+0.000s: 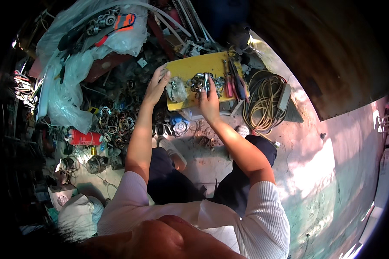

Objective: The person removes screws from an electrical component with a screwdriver and prys at internal parts while sitting at a cluttered workbench.

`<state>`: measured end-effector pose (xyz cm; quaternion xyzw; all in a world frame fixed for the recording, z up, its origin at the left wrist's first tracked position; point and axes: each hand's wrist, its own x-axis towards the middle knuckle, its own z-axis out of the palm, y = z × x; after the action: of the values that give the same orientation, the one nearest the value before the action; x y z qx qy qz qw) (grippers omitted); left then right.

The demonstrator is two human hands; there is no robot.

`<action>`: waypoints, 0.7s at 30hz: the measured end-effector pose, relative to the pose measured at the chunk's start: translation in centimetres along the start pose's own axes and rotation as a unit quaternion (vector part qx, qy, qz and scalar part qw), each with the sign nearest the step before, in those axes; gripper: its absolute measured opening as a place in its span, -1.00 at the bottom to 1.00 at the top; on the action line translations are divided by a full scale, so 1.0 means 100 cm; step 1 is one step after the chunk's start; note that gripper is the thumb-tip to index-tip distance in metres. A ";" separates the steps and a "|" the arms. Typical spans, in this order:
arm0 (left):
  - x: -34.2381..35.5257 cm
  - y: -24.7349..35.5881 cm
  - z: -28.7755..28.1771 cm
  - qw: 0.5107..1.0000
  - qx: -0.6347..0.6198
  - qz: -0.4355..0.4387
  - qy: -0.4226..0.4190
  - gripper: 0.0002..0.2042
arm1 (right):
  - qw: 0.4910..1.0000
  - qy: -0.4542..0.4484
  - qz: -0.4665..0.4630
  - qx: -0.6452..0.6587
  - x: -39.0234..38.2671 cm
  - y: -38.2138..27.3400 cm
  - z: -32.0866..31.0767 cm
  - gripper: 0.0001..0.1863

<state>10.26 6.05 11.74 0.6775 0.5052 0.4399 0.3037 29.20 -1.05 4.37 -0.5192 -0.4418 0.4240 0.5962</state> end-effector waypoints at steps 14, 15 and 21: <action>0.005 -0.095 -0.070 0.990 0.076 -0.047 -0.106 -0.01 | 0.955 -0.193 0.225 0.012 0.083 -0.021 0.102 -0.48; 0.005 -0.097 -0.076 0.991 0.071 -0.041 -0.106 -0.01 | 0.956 -0.196 0.219 0.002 0.084 -0.020 0.114 -0.49; -0.002 -0.140 -0.121 0.996 0.058 -0.003 -0.067 -0.10 | 0.936 -0.247 0.241 -0.074 0.068 -0.032 0.187 -0.55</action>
<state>-6.54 9.67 4.92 0.7201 0.5106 0.3629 0.2984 13.02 9.75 9.48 -0.5313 -0.4673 0.6359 0.3082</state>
